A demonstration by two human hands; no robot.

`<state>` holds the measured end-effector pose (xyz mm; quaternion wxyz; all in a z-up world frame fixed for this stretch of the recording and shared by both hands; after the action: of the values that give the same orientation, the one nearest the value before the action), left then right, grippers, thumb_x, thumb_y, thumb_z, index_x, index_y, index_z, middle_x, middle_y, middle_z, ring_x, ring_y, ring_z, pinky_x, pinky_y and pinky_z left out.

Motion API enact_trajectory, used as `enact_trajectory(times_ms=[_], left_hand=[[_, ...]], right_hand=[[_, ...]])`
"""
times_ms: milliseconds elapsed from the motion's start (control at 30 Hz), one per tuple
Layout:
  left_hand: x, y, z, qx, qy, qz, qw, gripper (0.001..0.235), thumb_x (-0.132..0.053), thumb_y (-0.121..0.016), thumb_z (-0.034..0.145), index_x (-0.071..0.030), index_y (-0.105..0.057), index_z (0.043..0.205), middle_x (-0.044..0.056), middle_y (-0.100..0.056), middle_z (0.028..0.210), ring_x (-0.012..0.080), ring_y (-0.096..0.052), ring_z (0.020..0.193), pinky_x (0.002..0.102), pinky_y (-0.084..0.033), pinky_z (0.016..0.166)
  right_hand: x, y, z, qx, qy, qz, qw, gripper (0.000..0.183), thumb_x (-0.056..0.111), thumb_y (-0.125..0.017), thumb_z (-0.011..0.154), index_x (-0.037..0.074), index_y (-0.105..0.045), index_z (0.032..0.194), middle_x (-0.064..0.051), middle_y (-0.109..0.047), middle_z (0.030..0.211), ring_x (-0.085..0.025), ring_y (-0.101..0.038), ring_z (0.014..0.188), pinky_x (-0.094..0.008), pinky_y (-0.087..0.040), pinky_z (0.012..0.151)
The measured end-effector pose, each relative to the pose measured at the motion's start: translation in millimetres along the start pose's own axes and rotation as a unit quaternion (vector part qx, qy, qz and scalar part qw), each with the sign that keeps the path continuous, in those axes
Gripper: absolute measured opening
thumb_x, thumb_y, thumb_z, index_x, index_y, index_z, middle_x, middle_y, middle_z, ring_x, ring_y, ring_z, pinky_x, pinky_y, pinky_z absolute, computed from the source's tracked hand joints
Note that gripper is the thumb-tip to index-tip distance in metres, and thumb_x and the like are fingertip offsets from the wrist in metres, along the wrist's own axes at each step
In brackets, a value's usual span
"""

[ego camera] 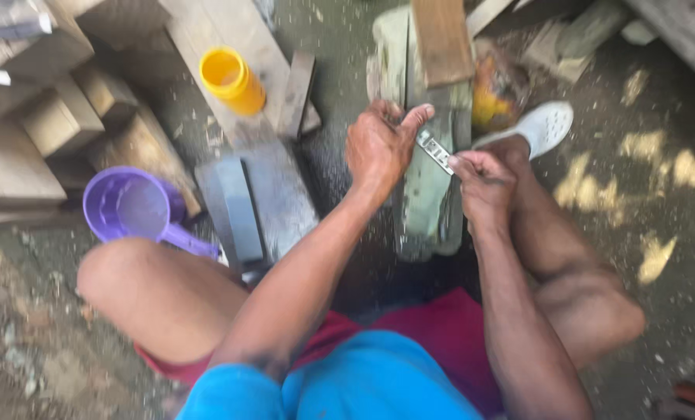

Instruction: The person sits on the ground and sharpens a small metal blade on a wet stone, repeatedly dipping it in water. They then switch to sharpening a chisel on a different stone, maintaining a consistent back-and-forth motion.

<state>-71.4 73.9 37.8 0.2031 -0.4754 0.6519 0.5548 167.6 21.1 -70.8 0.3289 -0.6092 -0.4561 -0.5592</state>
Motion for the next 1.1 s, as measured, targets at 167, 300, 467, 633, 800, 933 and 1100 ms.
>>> enact_trajectory(times_ms=[167,300,467,633,800,933,1100], left_hand=[[20.3,-32.8,-10.0,-0.035,-0.042,-0.006,0.998,0.090,-0.047,-0.086,0.068,-0.002,-0.049,0.136,0.021,-0.063,0.126,0.0404,-0.058,0.116,0.049,-0.047,0.098],[39.8,-55.7,-7.1,-0.038,-0.058,-0.037,0.997,0.092,-0.041,-0.084,0.074,-0.003,-0.041,0.145,0.021,-0.054,0.142,0.0421,-0.050,0.128,0.053,-0.039,0.107],[64.4,-46.3,-90.4,-0.036,-0.162,0.017,0.986,0.093,-0.034,-0.079,0.089,0.003,-0.028,0.158,0.028,-0.032,0.165,0.0482,-0.044,0.140,0.056,-0.038,0.114],[47.4,-60.7,-56.5,-0.018,-0.167,0.026,0.986,0.104,-0.033,-0.081,0.082,0.006,-0.020,0.158,0.032,-0.016,0.166,0.0505,-0.038,0.137,0.064,-0.031,0.110],[4.8,-64.1,9.0,-0.102,-0.166,0.032,0.980,0.106,-0.037,-0.083,0.080,0.002,-0.021,0.156,0.031,-0.018,0.166,0.0479,-0.036,0.144,0.063,-0.030,0.110],[51.4,-43.8,-72.0,-0.010,-0.167,0.042,0.985,0.113,-0.039,-0.083,0.077,0.006,-0.016,0.156,0.034,-0.016,0.165,0.0493,-0.034,0.142,0.060,-0.028,0.114],[32.8,-58.1,-23.4,-0.050,-0.188,0.064,0.979,0.109,-0.039,-0.082,0.081,0.003,-0.019,0.159,0.031,-0.017,0.168,0.0475,-0.037,0.142,0.060,-0.028,0.117]], right_hand=[[4.6,11.5,-11.1,-0.003,0.068,-0.087,0.994,0.021,0.008,-0.087,0.085,0.002,-0.073,0.101,0.003,-0.068,0.085,-0.004,-0.060,0.076,-0.020,-0.051,0.070],[17.4,6.0,-14.4,0.053,0.109,-0.152,0.981,0.015,0.013,-0.084,0.094,0.003,-0.074,0.099,0.003,-0.070,0.086,-0.005,-0.059,0.076,-0.023,-0.048,0.069],[11.9,23.0,-107.0,0.033,0.054,-0.281,0.958,0.014,0.015,-0.075,0.089,0.005,-0.065,0.092,-0.001,-0.067,0.077,-0.008,-0.062,0.070,-0.025,-0.051,0.066],[-5.0,26.5,-67.6,-0.007,0.079,-0.252,0.965,0.010,0.011,-0.070,0.095,0.005,-0.061,0.094,0.000,-0.062,0.079,-0.009,-0.059,0.074,-0.025,-0.049,0.069],[11.6,-3.7,33.1,0.130,0.130,-0.156,0.970,0.016,0.007,-0.066,0.101,0.008,-0.058,0.087,0.005,-0.059,0.081,-0.005,-0.053,0.075,-0.024,-0.047,0.068],[-2.9,29.0,-92.3,0.074,0.022,-0.242,0.967,0.015,0.015,-0.077,0.087,0.009,-0.063,0.088,0.003,-0.062,0.075,-0.007,-0.056,0.070,-0.026,-0.048,0.064],[2.1,8.4,-34.6,0.095,0.168,-0.198,0.961,0.018,0.010,-0.067,0.102,0.006,-0.055,0.090,0.001,-0.059,0.084,-0.009,-0.054,0.076,-0.027,-0.048,0.070]])
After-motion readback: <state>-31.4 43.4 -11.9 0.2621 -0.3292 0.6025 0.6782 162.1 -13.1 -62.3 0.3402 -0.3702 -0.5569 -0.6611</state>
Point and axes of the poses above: each hand's wrist, its own z-axis towards the middle knuckle, its own y-axis out of the back of the hand, x = y × z, the point moved 8 cm from there along z, towards the middle knuckle
